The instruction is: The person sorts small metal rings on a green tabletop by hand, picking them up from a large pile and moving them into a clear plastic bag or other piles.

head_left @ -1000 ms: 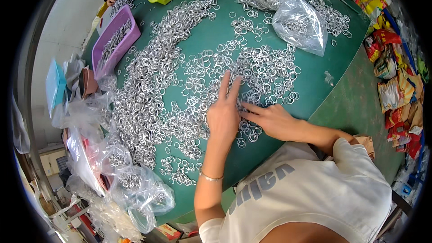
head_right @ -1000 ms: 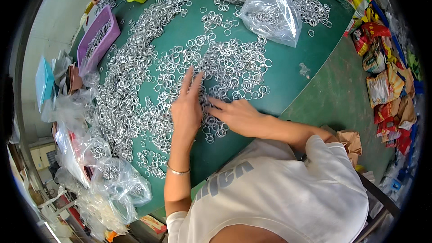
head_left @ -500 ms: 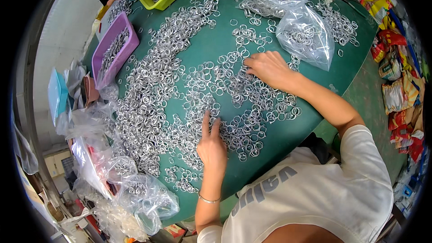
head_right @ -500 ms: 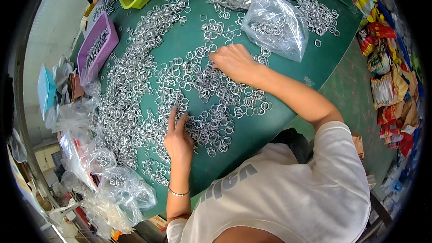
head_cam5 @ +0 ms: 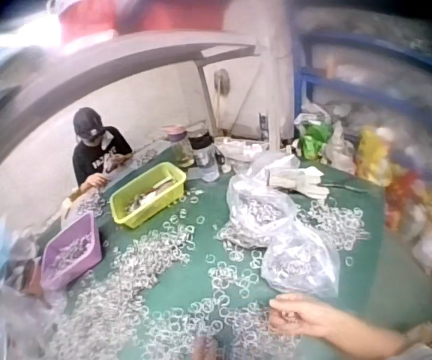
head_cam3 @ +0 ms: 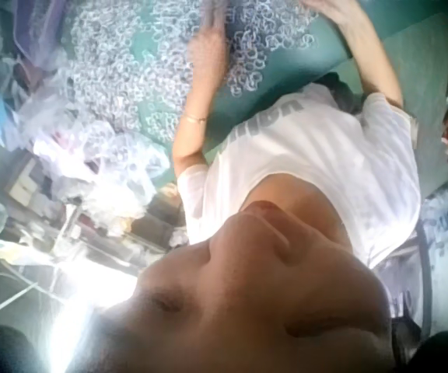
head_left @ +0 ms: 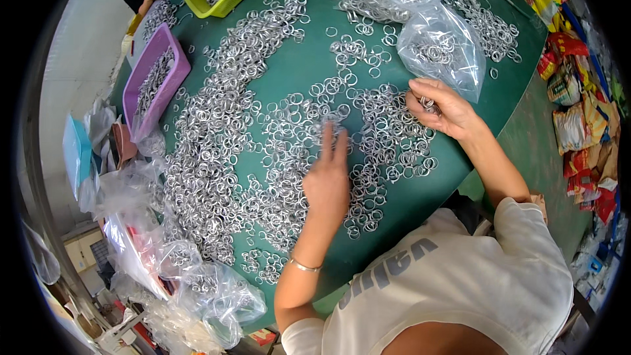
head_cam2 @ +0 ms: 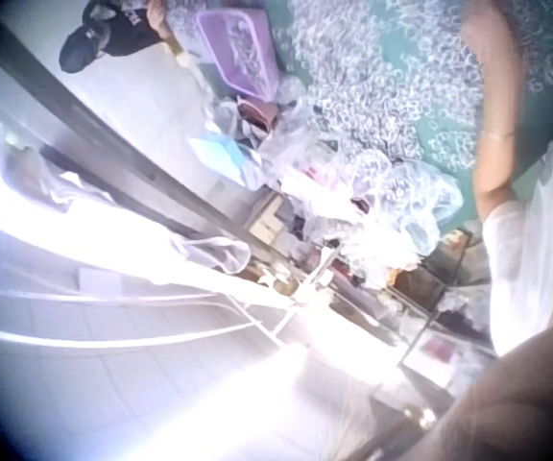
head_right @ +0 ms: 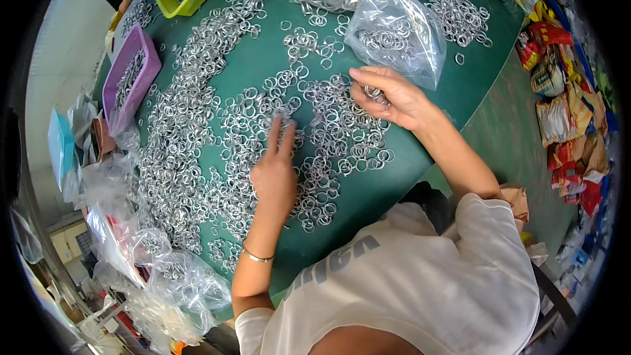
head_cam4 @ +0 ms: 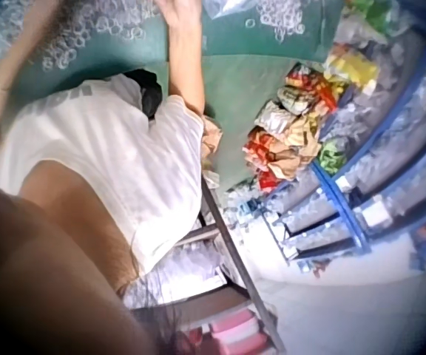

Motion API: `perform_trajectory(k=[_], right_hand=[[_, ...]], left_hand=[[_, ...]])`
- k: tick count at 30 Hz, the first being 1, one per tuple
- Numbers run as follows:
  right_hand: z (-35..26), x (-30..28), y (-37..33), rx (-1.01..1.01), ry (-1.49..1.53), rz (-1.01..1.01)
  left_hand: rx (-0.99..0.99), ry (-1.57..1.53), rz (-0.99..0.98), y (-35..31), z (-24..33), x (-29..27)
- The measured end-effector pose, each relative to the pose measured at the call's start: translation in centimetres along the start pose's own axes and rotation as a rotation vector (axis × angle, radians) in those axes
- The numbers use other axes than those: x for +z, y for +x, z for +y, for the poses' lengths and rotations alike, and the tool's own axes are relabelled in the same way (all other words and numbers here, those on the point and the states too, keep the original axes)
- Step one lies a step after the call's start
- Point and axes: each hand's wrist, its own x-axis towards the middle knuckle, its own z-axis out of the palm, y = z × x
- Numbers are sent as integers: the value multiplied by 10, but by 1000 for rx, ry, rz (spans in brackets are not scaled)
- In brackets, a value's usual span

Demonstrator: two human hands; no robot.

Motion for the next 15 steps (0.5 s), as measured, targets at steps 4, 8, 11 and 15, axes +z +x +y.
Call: perform_trajectory(k=[4,8,11,15], right_hand=[[12,-3,-17,-421,-992,302],[35,4,-23,-457,-1857,484],[56,24,-19,-519,-1900,289],[78,57,-24,-502,-1801,63]], left_hand=[[-76,10,7,-21,-22,-9],[-128,-22,44,-34,-37,-17],[-176,-97,92,-31,-28,-25],[-28,-266,190,-1,1,-26]])
